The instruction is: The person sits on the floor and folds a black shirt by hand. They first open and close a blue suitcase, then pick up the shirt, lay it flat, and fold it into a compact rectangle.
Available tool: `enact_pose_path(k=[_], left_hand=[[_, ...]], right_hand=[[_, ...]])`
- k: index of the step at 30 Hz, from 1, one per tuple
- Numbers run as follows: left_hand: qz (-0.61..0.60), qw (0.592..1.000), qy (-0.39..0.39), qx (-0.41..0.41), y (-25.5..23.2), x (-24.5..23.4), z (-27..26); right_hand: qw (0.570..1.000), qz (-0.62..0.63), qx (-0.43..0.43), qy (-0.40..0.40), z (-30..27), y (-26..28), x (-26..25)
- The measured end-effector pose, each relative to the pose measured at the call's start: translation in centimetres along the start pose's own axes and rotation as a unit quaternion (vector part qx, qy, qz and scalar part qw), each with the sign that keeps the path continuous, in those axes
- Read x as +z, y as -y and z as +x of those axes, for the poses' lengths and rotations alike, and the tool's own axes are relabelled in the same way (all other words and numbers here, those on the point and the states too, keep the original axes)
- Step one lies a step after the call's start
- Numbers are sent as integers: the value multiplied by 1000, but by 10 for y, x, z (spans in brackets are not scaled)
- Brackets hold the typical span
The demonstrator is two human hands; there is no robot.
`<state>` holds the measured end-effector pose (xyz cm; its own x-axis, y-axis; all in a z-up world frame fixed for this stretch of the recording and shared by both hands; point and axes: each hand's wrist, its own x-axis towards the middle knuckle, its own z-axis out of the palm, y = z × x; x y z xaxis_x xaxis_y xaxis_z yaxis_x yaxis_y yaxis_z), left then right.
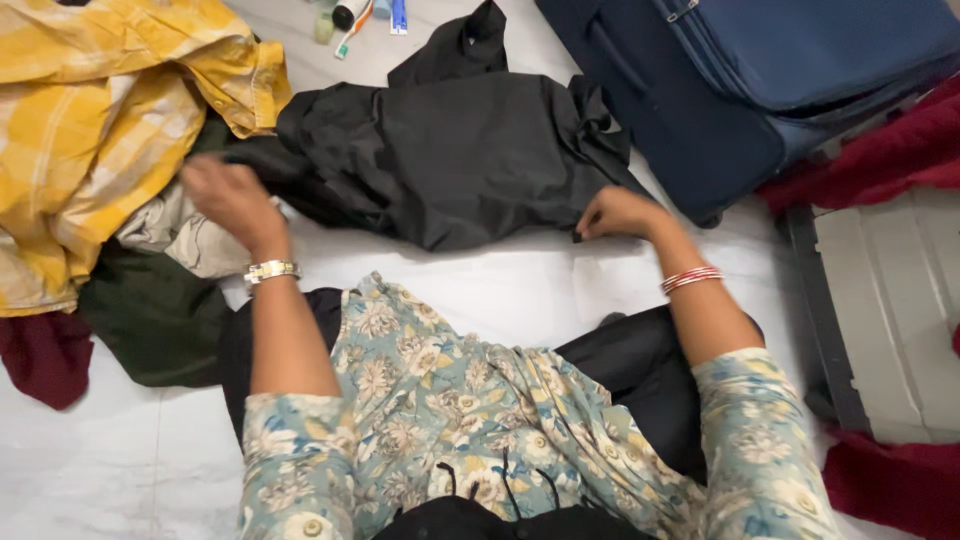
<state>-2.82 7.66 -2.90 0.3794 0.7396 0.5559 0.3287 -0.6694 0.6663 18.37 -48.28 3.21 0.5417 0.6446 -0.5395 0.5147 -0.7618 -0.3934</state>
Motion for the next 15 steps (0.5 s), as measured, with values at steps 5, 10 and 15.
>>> enact_pose_path(k=[5, 10, 15], left_hand=[[-194, 958, -187, -94, 22, -53, 25], [-113, 968, -194, -114, 21, -49, 21], [-238, 962, -32, -129, -16, -21, 14]], right_hand=[[949, 306, -10, -71, -74, -39, -50], [982, 161, 48, 90, -52, -46, -15], [995, 31, 55, 80, -16, -26, -14]])
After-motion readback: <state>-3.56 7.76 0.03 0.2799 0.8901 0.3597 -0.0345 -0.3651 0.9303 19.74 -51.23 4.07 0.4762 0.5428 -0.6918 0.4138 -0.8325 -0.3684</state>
